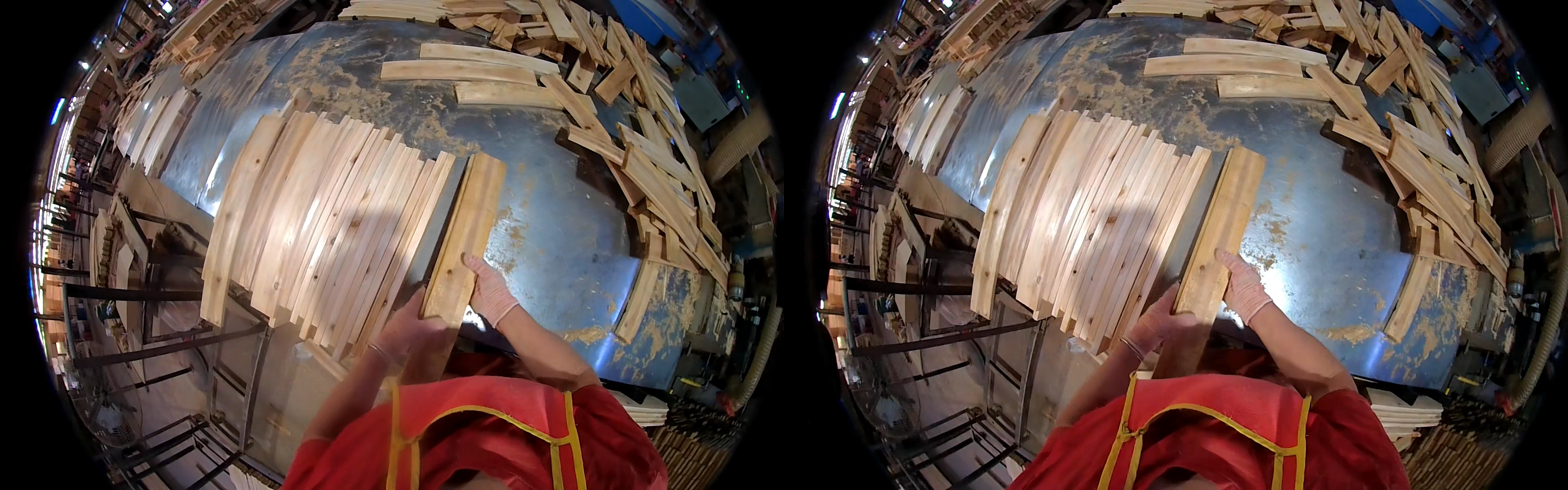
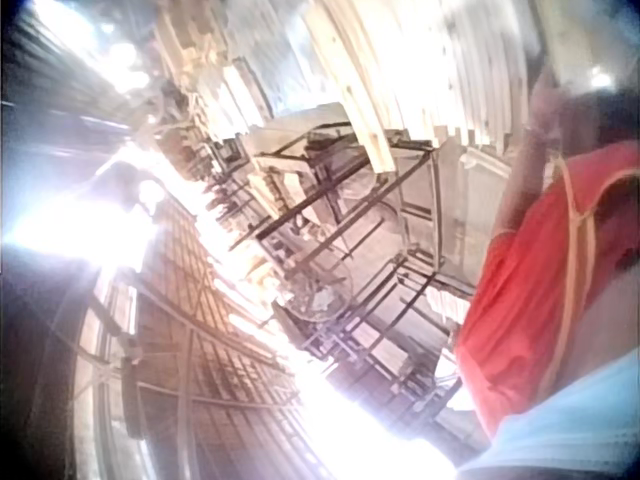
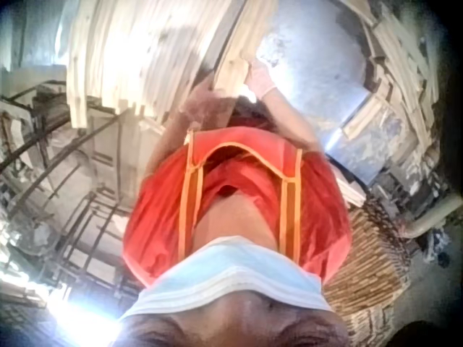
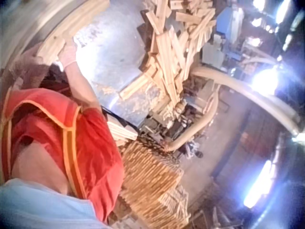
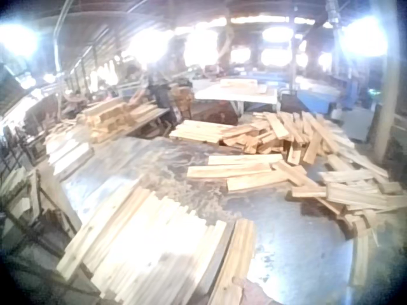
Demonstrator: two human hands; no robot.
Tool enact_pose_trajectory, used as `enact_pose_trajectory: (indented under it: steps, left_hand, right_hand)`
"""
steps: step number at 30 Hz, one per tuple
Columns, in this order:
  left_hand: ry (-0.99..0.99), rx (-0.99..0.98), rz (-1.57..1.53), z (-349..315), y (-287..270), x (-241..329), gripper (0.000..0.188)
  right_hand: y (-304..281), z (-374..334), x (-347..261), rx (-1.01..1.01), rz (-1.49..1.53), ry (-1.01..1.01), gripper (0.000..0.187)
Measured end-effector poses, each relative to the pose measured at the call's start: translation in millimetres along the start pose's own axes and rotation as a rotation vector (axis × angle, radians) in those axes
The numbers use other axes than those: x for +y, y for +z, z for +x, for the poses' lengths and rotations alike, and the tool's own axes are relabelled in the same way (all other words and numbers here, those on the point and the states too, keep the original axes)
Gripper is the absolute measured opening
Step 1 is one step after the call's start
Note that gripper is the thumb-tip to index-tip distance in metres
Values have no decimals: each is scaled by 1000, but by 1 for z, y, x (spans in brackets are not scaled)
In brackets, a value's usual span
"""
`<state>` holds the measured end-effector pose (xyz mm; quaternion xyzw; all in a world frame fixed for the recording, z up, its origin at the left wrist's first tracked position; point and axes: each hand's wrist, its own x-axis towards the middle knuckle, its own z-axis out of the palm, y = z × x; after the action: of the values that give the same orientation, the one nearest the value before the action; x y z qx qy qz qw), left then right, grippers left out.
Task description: The person picks up individual wooden planks from a large pile on a metal table and stacks them neatly. The person handles the wood by hand, aligning the planks into a growing stack while other workers are visible in the background.
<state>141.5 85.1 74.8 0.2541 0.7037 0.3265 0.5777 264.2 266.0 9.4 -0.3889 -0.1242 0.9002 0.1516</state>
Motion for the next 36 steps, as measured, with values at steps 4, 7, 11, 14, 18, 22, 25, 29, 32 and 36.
enact_pose_trajectory:
  steps: [4,7,11,14,18,22,25,29,32,36]
  left_hand:
    - [482,687,924,3,29,-10,114]
    - [61,392,514,6,33,10,109]
    - [42,224,159,30,-4,-43,113]
    - [59,-33,-325,10,-22,-17,104]
    - [197,-25,-409,-33,-20,3,100]
    - [461,414,-34,-72,-54,8,94]
    - [406,717,401,-78,-127,10,94]
    - [148,1085,897,-83,-205,-13,89]
    - [74,1124,1076,-74,-225,-34,84]
    - [352,1077,1143,-29,-181,-30,76]
  right_hand:
    - [1,9,23,15,-189,-249,60]
    - [38,-16,30,0,-229,-248,58]
    - [45,-10,18,24,-330,-113,50]
    - [35,-1,6,-32,-245,-61,57]
    - [33,-5,11,-79,-253,-64,63]
    - [69,-10,31,-224,-533,-174,68]
    - [88,-8,28,-211,-774,-51,67]
    - [29,5,-14,-135,-671,-81,73]
    - [19,-21,-91,-63,-820,-351,71]
    - [-16,-25,-220,253,-1286,-1145,56]
